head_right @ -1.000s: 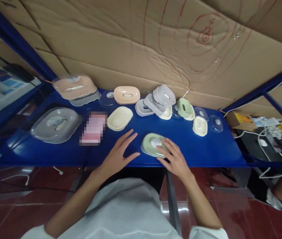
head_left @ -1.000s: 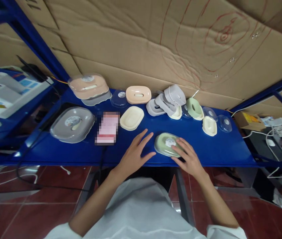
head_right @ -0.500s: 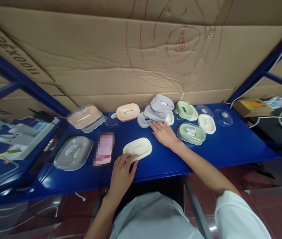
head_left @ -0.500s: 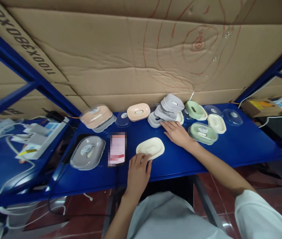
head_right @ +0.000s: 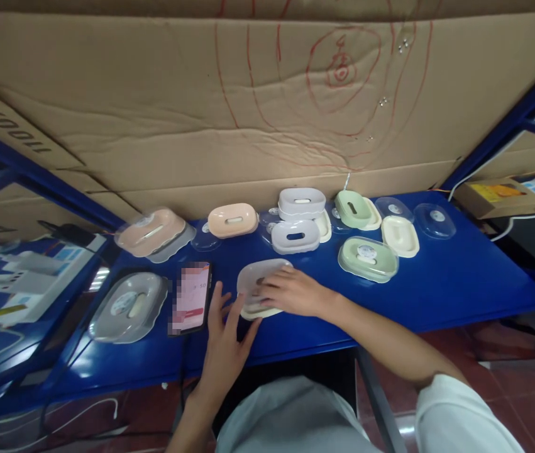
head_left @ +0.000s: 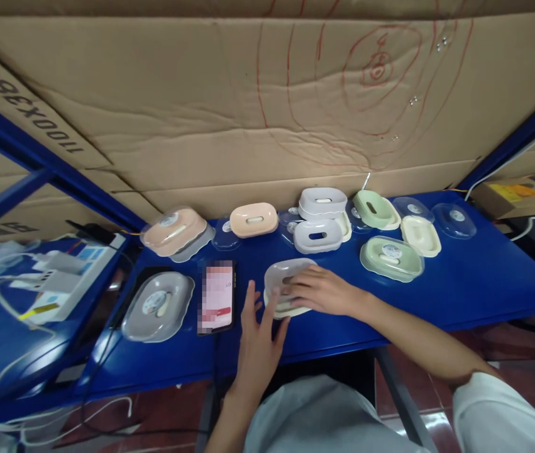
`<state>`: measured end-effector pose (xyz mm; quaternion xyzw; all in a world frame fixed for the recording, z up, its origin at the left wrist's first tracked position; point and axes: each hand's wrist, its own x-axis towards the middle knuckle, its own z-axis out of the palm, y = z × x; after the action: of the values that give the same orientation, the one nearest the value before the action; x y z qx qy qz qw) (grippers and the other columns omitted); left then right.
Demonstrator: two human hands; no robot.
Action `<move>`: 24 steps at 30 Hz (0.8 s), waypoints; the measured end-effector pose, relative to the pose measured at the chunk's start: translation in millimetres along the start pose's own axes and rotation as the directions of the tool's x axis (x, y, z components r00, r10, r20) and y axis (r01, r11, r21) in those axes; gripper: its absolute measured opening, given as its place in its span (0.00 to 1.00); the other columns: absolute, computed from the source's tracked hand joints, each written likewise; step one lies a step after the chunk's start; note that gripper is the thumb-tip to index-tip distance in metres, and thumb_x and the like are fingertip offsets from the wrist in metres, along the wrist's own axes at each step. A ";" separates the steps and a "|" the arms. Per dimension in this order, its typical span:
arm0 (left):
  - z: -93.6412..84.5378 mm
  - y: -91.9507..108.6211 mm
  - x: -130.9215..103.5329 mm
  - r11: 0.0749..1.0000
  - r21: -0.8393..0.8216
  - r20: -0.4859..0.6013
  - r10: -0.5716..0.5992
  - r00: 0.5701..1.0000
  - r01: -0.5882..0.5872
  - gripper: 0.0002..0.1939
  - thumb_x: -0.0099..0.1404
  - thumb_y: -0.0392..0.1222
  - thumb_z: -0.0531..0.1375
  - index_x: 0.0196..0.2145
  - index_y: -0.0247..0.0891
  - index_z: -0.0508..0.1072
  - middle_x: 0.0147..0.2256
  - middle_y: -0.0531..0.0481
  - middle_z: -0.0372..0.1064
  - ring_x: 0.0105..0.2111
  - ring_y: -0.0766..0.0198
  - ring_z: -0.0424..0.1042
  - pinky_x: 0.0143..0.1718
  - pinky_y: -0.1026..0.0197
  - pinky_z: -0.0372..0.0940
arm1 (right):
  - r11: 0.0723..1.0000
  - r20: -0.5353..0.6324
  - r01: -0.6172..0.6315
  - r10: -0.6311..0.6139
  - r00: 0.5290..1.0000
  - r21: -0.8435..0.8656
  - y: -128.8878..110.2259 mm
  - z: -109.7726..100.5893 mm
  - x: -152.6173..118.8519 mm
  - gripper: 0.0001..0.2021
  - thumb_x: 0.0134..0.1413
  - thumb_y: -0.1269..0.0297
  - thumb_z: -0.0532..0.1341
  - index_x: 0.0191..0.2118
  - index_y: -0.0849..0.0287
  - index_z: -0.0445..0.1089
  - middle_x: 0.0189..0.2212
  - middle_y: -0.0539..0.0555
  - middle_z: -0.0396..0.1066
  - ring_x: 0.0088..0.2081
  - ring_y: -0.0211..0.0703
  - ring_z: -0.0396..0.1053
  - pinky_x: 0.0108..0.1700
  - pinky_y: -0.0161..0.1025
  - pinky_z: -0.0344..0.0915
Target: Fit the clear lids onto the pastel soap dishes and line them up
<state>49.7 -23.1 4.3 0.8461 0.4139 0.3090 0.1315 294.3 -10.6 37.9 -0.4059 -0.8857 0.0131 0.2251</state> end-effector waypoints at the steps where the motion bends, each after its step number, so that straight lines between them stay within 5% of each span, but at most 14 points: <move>1: 0.1 -0.6 1.2 0.999 0.023 0.022 0.026 0.999 -0.027 0.32 0.76 0.40 0.60 0.74 0.52 0.57 0.77 0.39 0.40 0.69 0.42 0.62 0.63 0.37 0.71 | 0.999 0.031 0.035 -0.035 0.999 -0.003 -3.0 2.2 0.2 0.16 0.75 0.54 0.59 0.58 0.55 0.76 0.51 0.56 0.80 0.54 0.44 0.76 0.58 0.44 0.70; 5: 1.6 -4.1 3.0 0.996 0.032 0.077 0.086 0.993 -0.088 0.34 0.77 0.39 0.58 0.75 0.52 0.53 0.72 0.42 0.59 0.72 0.44 0.58 0.68 0.34 0.66 | 0.999 0.097 0.039 -0.041 0.994 0.019 -8.5 -1.4 -5.4 0.18 0.73 0.59 0.61 0.63 0.55 0.73 0.56 0.58 0.77 0.60 0.45 0.74 0.64 0.45 0.70; 9: 3.2 -5.6 1.7 0.996 0.044 0.048 0.076 0.996 -0.078 0.31 0.77 0.40 0.58 0.73 0.50 0.57 0.68 0.42 0.64 0.70 0.44 0.62 0.66 0.36 0.68 | 0.999 0.156 0.025 -0.031 0.987 0.042 -10.3 -4.6 -13.5 0.27 0.67 0.69 0.64 0.70 0.55 0.66 0.67 0.60 0.69 0.72 0.49 0.61 0.74 0.51 0.60; 12: 3.4 -6.5 2.0 0.996 0.037 0.028 0.076 0.997 -0.077 0.26 0.76 0.37 0.58 0.69 0.49 0.64 0.65 0.44 0.69 0.67 0.45 0.65 0.64 0.37 0.70 | 0.999 0.187 0.027 -0.030 0.982 0.020 -12.5 1.4 -14.7 0.30 0.64 0.76 0.64 0.70 0.57 0.66 0.67 0.60 0.70 0.71 0.49 0.64 0.75 0.52 0.58; 17: 3.1 -6.9 3.5 0.997 0.034 0.029 0.064 0.998 -0.065 0.20 0.75 0.36 0.59 0.62 0.47 0.72 0.60 0.44 0.72 0.63 0.44 0.68 0.62 0.37 0.72 | 0.991 0.117 0.012 -0.028 0.993 0.137 -3.8 -10.1 -11.2 0.20 0.74 0.64 0.59 0.66 0.53 0.71 0.65 0.55 0.73 0.68 0.44 0.69 0.74 0.49 0.61; 19: 2.7 -6.0 2.9 0.997 0.037 0.035 0.065 0.997 -0.067 0.18 0.75 0.36 0.60 0.60 0.46 0.74 0.60 0.44 0.72 0.63 0.44 0.68 0.61 0.37 0.72 | 0.987 0.005 -0.101 0.101 0.995 0.124 9.9 -23.6 -13.1 0.18 0.77 0.62 0.54 0.63 0.51 0.74 0.61 0.52 0.76 0.66 0.44 0.71 0.72 0.51 0.64; 21: 1.9 -4.8 1.7 0.997 0.024 0.041 0.070 0.997 -0.071 0.17 0.75 0.37 0.60 0.59 0.45 0.74 0.61 0.42 0.70 0.63 0.44 0.67 0.62 0.37 0.71 | 0.938 -0.137 -0.345 0.339 0.931 -0.024 28.0 -35.4 -18.3 0.19 0.76 0.66 0.52 0.61 0.54 0.75 0.59 0.56 0.77 0.64 0.50 0.72 0.69 0.55 0.65; 24: 0.6 -3.6 0.2 0.997 0.001 0.057 0.078 0.995 -0.078 0.18 0.75 0.38 0.60 0.60 0.44 0.72 0.62 0.42 0.68 0.64 0.44 0.65 0.64 0.37 0.70 | 0.705 -0.242 -0.651 0.605 0.759 -0.279 54.4 -42.0 -28.8 0.22 0.73 0.71 0.49 0.64 0.63 0.71 0.59 0.66 0.76 0.62 0.59 0.72 0.65 0.60 0.65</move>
<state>48.0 -20.7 2.2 0.8703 0.3771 0.2891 0.1296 366.7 -1.8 53.2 -0.7163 -0.6648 -0.0940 0.1899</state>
